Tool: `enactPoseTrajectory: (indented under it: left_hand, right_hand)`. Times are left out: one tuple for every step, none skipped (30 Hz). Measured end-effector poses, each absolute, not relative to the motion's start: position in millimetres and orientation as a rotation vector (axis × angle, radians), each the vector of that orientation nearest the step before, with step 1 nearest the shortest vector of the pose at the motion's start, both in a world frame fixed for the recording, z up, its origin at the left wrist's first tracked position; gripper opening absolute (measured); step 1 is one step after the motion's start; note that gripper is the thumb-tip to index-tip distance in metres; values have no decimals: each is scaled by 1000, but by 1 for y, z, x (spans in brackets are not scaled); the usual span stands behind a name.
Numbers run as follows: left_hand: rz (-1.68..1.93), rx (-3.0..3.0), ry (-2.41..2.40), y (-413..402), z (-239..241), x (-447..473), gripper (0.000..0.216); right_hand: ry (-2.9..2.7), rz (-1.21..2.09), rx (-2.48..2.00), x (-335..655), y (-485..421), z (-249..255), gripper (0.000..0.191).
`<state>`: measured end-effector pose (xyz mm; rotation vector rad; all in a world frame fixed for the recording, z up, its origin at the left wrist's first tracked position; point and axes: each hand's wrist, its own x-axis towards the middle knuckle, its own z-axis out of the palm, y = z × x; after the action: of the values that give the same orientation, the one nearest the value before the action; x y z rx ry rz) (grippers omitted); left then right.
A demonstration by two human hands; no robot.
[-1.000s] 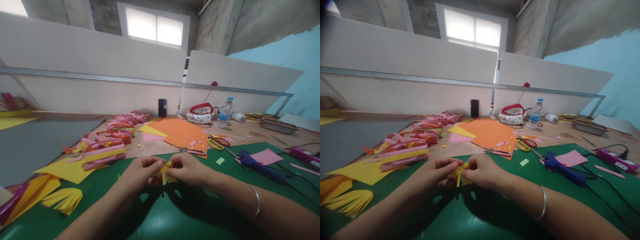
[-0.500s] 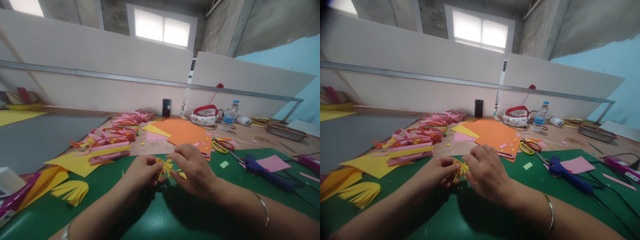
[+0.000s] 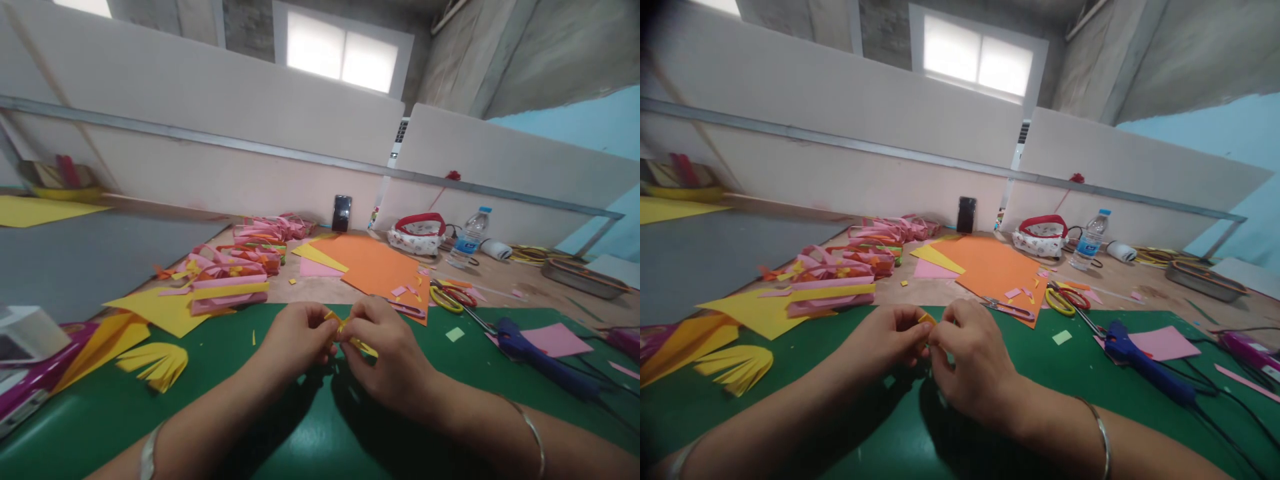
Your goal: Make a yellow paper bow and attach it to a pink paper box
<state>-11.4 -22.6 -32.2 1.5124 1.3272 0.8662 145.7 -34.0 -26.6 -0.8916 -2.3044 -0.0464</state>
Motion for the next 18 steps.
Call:
enactPoseTrajectory:
  left_hand:
    - [879,1585,1342,-25,-30,-11,17]
    - [896,1661,1357,-27,-28,-11,16]
    - [915,1732,1374,-28,-26,-10,16]
    - [933,1796,1390,-30,-24,-10,15]
    - [946,1847,1404,-32,-23,-9,15]
    - [951,1889,1414,-33,-22,-9,16]
    - [950,1921,1422,-34,-22,-9,16]
    - [948,1946,1428,-34,-22,-9,17]
    - [941,1967,1435,-34,-22,-9,17]
    - [926,1985,1441,-35,-22,-9,17]
    - [910,2001,1444,-35,-23,-9,17]
    - [889,2011,1446,-35,-23,-9,17]
    - [870,2016,1445,-35,-22,-9,17]
    - [851,2017,1442,-35,-22,-9,18]
    - [838,2014,1440,-35,-21,-9,18]
    - [832,2005,1439,-35,-21,-9,17]
    - [830,1987,1437,-35,-21,-9,18]
    - [833,1940,1424,-35,-21,-9,17]
  right_hand:
    - [-2274,39,-908,146,-34,-25,9]
    - [-2247,95,-916,147,-34,-24,9]
    - [-2227,122,-917,147,-34,-23,9]
    - [-2213,130,-919,148,-33,-22,9]
    - [-2206,131,-921,148,-32,-22,9]
    - [-2202,131,-930,149,-32,-21,8]
    - [-2205,140,-944,149,-31,-21,8]
    - [-2208,160,-966,150,-30,-20,7]
    - [-2208,186,-994,150,-29,-20,7]
    - [-2205,214,-1022,150,-28,-20,7]
    - [-2203,239,-1051,150,-28,-19,7]
    - [-2199,258,-1077,151,-27,-19,7]
    - [-2197,274,-1098,151,-27,-19,7]
    - [-2193,282,-1114,151,-26,-18,8]
    - [-2191,288,-1126,151,-26,-18,8]
    - [-2190,293,-1134,151,-25,-18,8]
    - [-2189,296,-1137,151,-25,-17,8]
    - [-2186,295,-1137,151,-25,-17,8]
